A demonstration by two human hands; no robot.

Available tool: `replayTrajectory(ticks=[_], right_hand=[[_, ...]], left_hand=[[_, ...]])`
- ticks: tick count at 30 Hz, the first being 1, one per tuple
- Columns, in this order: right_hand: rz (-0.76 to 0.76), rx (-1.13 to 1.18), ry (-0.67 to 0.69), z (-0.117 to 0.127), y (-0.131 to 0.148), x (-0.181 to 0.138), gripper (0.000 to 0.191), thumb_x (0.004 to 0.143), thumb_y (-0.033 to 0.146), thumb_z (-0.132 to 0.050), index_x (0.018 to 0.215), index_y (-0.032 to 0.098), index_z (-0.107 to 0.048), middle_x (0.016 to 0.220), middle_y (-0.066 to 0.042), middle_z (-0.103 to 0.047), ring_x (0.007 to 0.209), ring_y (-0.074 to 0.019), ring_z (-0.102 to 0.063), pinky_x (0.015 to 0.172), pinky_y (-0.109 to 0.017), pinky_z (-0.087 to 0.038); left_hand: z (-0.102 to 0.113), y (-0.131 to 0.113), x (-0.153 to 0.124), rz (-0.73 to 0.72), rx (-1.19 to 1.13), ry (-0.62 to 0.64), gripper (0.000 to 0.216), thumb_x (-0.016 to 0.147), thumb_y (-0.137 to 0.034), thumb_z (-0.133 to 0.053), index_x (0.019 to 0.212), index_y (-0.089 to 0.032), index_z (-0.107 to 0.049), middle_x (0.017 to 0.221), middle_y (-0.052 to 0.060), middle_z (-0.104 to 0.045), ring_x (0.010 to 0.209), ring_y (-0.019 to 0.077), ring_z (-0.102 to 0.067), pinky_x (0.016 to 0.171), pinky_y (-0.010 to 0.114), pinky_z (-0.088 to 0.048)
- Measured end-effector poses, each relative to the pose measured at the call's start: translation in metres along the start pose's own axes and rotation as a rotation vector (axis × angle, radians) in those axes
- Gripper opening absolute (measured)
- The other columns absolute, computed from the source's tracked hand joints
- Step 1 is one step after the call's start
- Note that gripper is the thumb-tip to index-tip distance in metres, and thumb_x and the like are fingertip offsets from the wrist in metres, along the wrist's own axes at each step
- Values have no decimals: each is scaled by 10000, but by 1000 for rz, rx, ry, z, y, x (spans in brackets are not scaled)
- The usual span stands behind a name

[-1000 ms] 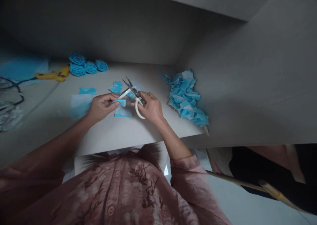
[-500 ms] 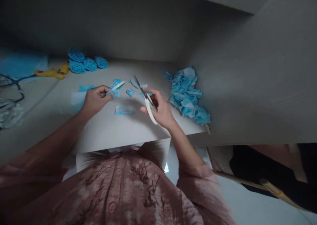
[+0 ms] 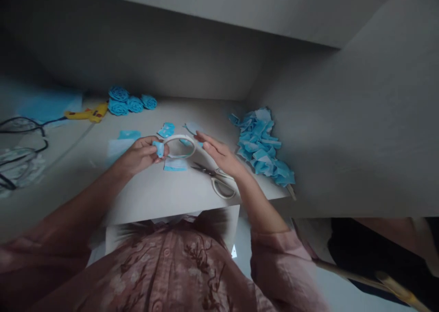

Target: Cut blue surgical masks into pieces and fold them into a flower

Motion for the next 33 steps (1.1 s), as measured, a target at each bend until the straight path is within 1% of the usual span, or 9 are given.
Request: replayTrajectory(ticks=[3, 5, 8, 10, 12, 15, 19, 25, 33], right_hand=[[-57, 303, 113, -24, -12, 11, 673, 918, 777, -566, 1189, 201, -785, 1139, -109, -811, 1137, -257, -749, 1052, -430, -567], [-75, 295, 112, -21, -19, 14, 631, 865, 773, -647, 1041, 190, -812, 905, -77, -807, 915, -234, -760, 925, -391, -589], [-32, -26, 5, 11, -27, 26, 449, 917, 625, -670, 1016, 215, -826, 911, -52, -809, 879, -227, -737, 879, -357, -560], [2, -377, -85, 34, -35, 39, 336, 955, 463, -642, 1022, 192, -829, 1003, -73, -818, 938, -264, -739, 870, -358, -544], [-41, -722, -50, 44, -49, 50, 286, 975, 326, -600, 993, 157, -830, 1001, -115, -821, 957, -292, -737, 853, -368, -529], [-85, -908, -3, 42, -60, 51, 221, 945, 246, -644, 1048, 174, -825, 1094, -128, -822, 1022, -289, -732, 865, -347, -525], [-40, -697, -12, 26, -40, 19, 304, 1000, 259, -573, 1194, 181, -794, 1201, -104, -801, 1072, -272, -743, 896, -344, -528], [-128, -572, 130, 1, -31, -30, 207, 966, 221, -640, 1069, 200, -818, 1073, -85, -814, 938, -236, -755, 830, -324, -519], [-100, -508, 85, -21, -42, -38, 186, 984, 218, -631, 1058, 221, -801, 1060, -71, -791, 946, -208, -726, 879, -341, -531]], left_hand=[[-6, 8, -1, 37, -32, 73, 380, 634, -459, -931, 675, -175, -681, 699, 55, -718, 536, 118, -579, 507, 247, -435], [-4, 11, 2, 20, -41, 33, 355, 643, -444, -927, 721, -178, -705, 798, 74, -754, 615, 138, -631, 587, 273, -506], [12, 13, 10, -62, -19, -157, 331, 628, -382, -917, 805, -189, -714, 995, 94, -777, 820, 184, -700, 758, 330, -576], [25, 15, 14, -91, -15, -275, 332, 630, -364, -900, 775, -197, -653, 949, 74, -755, 874, 192, -701, 779, 331, -573], [36, 17, 16, -113, -6, -343, 346, 669, -373, -866, 756, -206, -576, 867, 45, -710, 851, 184, -691, 748, 315, -555], [42, 15, 17, -149, 59, -350, 352, 728, -401, -814, 772, -217, -516, 845, 35, -667, 805, 178, -675, 705, 306, -522], [39, 11, 15, -163, 101, -336, 340, 765, -388, -782, 779, -226, -483, 774, 15, -609, 728, 163, -629, 696, 318, -506], [34, 12, 14, -149, 89, -345, 284, 797, -317, -743, 751, -226, -478, 730, 7, -598, 693, 146, -600, 676, 299, -495], [30, 11, 13, -133, 109, -330, 259, 791, -277, -751, 729, -215, -508, 692, 1, -580, 680, 142, -599, 683, 297, -506]])
Point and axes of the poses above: each hand's wrist, its own x-axis towards the middle knuckle, its own z-axis out of the back of the hand, y = z × x, the point moved 6 cm from there along x, towards the middle knuckle
